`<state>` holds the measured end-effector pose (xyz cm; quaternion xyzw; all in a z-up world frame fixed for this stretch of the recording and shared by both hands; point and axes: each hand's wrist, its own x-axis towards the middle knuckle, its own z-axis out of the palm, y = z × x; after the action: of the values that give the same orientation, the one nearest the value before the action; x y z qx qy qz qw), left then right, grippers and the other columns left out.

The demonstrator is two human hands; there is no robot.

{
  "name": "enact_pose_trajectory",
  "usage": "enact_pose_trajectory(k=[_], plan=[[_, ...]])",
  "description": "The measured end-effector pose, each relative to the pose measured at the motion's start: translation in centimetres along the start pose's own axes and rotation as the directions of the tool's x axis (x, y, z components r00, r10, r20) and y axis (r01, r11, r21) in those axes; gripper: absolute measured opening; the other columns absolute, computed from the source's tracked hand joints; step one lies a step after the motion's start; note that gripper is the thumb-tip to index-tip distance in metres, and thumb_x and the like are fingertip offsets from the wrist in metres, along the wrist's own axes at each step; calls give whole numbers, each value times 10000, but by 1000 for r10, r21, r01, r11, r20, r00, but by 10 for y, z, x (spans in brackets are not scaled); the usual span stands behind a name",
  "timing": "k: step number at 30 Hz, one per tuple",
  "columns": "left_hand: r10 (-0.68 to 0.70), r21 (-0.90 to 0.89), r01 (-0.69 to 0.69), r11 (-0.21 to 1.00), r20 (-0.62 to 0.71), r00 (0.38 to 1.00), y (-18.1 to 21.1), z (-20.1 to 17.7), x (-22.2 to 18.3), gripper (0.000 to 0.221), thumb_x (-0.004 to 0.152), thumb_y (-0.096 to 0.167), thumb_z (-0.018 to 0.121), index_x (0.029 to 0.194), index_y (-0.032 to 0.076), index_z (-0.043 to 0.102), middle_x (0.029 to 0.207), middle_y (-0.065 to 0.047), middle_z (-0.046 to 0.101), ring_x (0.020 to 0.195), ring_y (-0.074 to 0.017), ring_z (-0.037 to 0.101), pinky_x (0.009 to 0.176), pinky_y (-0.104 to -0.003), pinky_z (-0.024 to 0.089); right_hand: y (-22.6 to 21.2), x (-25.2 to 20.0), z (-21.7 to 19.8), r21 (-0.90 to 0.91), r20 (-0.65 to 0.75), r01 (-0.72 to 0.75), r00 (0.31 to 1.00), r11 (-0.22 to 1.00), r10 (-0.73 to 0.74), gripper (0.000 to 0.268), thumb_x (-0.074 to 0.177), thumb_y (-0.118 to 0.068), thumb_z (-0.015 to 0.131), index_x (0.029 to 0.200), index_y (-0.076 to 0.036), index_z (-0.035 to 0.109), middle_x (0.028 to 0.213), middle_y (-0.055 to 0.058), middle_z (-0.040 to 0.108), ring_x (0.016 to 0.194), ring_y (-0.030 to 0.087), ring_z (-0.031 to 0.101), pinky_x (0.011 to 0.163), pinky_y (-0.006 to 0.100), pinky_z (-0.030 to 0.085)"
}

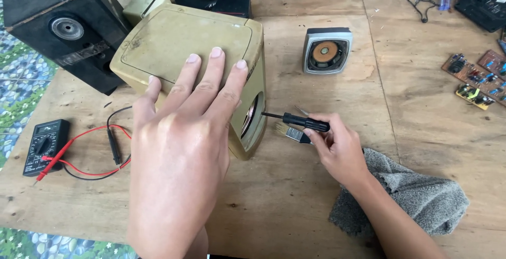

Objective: Performing final cleaning and inspection on a speaker using a screwdriver and a brush.

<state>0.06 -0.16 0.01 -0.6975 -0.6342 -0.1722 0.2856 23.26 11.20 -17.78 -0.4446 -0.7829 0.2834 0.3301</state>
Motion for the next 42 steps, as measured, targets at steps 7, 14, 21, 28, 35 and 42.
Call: enact_pose_trajectory(k=[7, 14, 21, 28, 35, 42], plan=[[-7, -21, 7, 1000, 2, 1000, 1, -1, 1, 485, 972, 48, 618, 1434, 189, 653, 1464, -37, 679, 1336, -273, 647, 991, -556, 490, -6, 1, -3, -16, -30, 47, 998, 999, -47, 310, 951, -129, 718, 1235, -63, 614, 547, 6, 553, 411, 82, 465, 401, 247, 373], [-1, 1, 1, 1000, 12, 1000, 0, 0, 0, 493, 980, 53, 593, 1450, 197, 639, 1490, -32, 656, 1346, -264, 638, 996, -555, 493, 4, -2, 2, -97, -26, 46, 998, 994, -49, 210, 998, -304, 634, 982, -99, 671, 613, -36, 615, 480, 84, 534, 442, 265, 417], [-5, 1, 5, 1000, 5, 1000, 1, 0, 0, 500, 978, 35, 580, 1448, 194, 646, 1482, -32, 667, 1346, -267, 643, 1002, -548, 491, -5, -1, 2, -34, -57, 1, 998, 999, -3, 314, 939, -165, 732, 1217, -66, 628, 808, 40, 700, 500, 79, 523, 463, 247, 469], [1, 17, -1, 1000, -5, 1000, 1, 0, 1, 519, 958, 21, 605, 1444, 195, 657, 1474, -29, 674, 1340, -260, 651, 1000, -546, 498, -7, -2, 1, 13, -12, 17, 1000, 1000, -17, 298, 939, -163, 713, 1188, -31, 614, 960, 98, 760, 561, 108, 681, 479, 225, 581], [-1, -4, 1, 1000, 8, 1000, 1, -1, 1, 526, 950, 25, 594, 1447, 189, 648, 1477, -35, 673, 1347, -270, 642, 996, -554, 493, 0, -1, 1, -64, 17, 38, 999, 997, -37, 212, 998, -283, 624, 955, -77, 649, 607, -18, 636, 412, 86, 546, 341, 238, 408], [-4, 9, 4, 1000, -12, 1000, 2, 1, 2, 434, 1002, 94, 650, 1424, 196, 664, 1451, -31, 694, 1330, -259, 660, 994, -550, 502, 3, -3, 5, -83, 0, 39, 999, 996, -39, 224, 966, -267, 682, 1039, -58, 644, 700, 8, 674, 442, 78, 536, 355, 218, 426]])
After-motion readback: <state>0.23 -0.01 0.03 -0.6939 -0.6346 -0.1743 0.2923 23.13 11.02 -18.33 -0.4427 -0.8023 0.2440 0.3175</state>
